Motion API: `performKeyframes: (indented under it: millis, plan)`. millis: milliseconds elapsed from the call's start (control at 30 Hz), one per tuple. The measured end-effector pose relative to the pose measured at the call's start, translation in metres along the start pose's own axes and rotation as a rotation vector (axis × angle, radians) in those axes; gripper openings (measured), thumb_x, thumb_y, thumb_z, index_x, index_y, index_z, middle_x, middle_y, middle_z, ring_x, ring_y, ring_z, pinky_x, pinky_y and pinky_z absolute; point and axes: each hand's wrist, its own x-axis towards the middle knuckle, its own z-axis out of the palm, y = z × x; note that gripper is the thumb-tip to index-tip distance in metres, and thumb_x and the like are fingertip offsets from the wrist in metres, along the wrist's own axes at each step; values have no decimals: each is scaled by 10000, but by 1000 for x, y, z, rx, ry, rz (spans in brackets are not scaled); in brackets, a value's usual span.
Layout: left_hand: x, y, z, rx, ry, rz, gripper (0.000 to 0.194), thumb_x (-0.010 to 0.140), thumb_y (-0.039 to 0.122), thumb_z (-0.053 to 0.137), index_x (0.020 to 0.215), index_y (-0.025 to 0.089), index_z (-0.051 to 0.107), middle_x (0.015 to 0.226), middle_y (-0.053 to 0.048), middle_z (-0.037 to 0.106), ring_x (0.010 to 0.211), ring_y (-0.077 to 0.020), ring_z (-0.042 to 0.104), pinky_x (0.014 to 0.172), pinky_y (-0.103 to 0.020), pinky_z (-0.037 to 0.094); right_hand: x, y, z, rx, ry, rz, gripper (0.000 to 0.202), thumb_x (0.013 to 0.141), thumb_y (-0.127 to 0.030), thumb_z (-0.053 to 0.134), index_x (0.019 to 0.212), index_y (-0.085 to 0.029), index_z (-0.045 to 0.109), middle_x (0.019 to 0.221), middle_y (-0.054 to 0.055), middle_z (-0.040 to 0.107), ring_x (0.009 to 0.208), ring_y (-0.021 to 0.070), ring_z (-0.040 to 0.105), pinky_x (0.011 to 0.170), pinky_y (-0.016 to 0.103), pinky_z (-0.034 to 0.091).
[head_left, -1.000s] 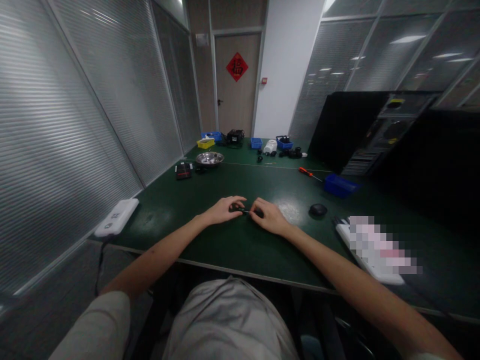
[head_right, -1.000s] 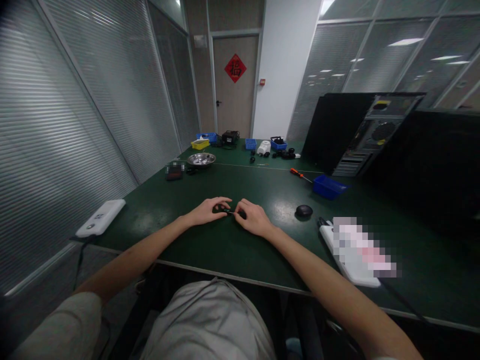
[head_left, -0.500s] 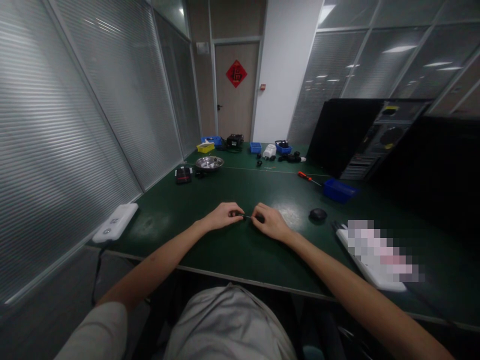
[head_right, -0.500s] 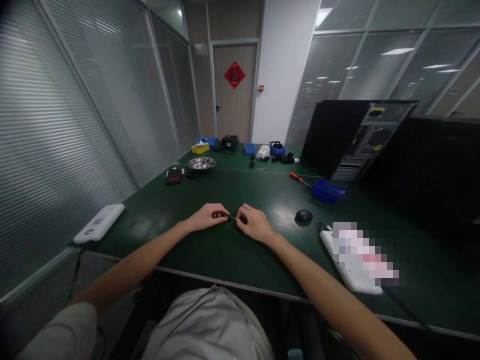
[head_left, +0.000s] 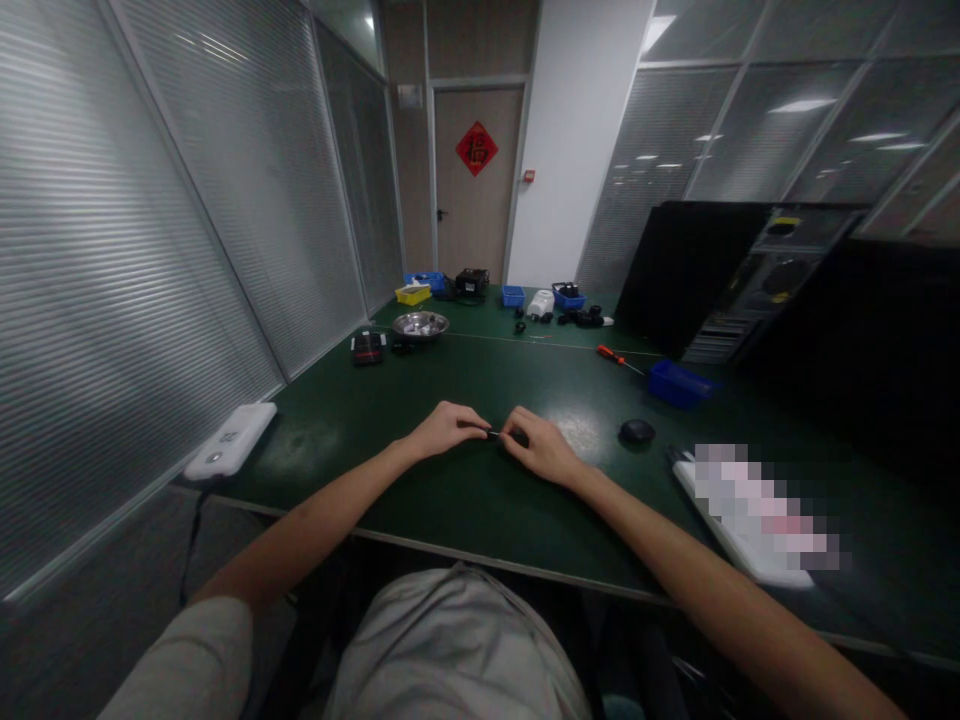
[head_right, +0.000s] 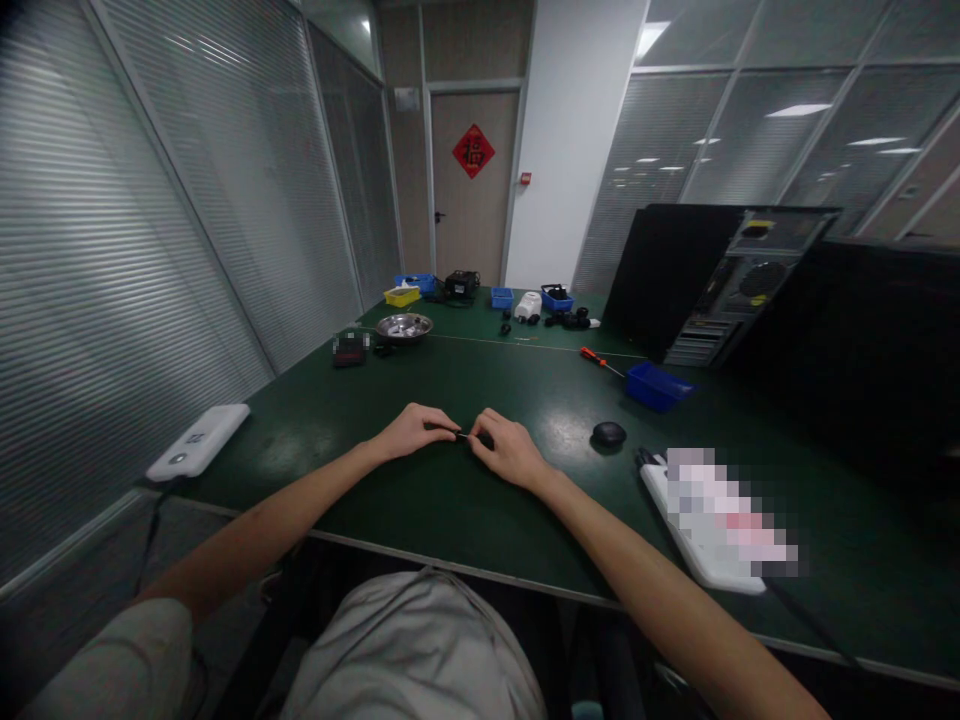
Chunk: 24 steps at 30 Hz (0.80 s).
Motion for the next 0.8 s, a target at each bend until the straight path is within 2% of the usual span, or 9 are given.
performKeyframes:
  millis: [233, 533, 700, 800]
  plan:
    - [0, 5, 7, 40, -30, 57, 233, 940, 352, 676, 1094, 220, 790, 1047, -62, 750, 941, -184, 687, 891, -297, 499, -1, -2, 6, -80, -27, -38, 57, 984, -278, 572, 1000, -228, 593, 999, 14, 591, 811, 144, 586, 710, 256, 413]
    - [1, 9, 8, -25, -22, 44, 246, 936, 370, 674, 1089, 218, 793, 1043, -66, 755, 935, -186, 694, 876, -299, 513, -1, -1, 6, -60, -14, -24, 70, 994, -299, 559, 1004, -233, 577, 1002, 17, 589, 813, 147, 587, 718, 259, 428]
    - [1, 9, 8, -39, 8, 26, 253, 954, 389, 641, 1004, 206, 808, 1032, -77, 747, 937, -190, 688, 895, -315, 516, -1, -4, 5, -80, -28, -26, 56, 976, -281, 581, 1001, -232, 594, 1004, 16, 598, 811, 146, 591, 714, 259, 424]
    - [3, 7, 7, -51, 36, 5, 269, 962, 393, 628, 1022, 198, 802, 1039, -80, 738, 933, -189, 681, 878, -311, 521, -2, -5, 4, -89, -38, -23, 57, 977, -279, 580, 1006, -233, 594, 1016, 14, 602, 806, 143, 593, 709, 257, 421]
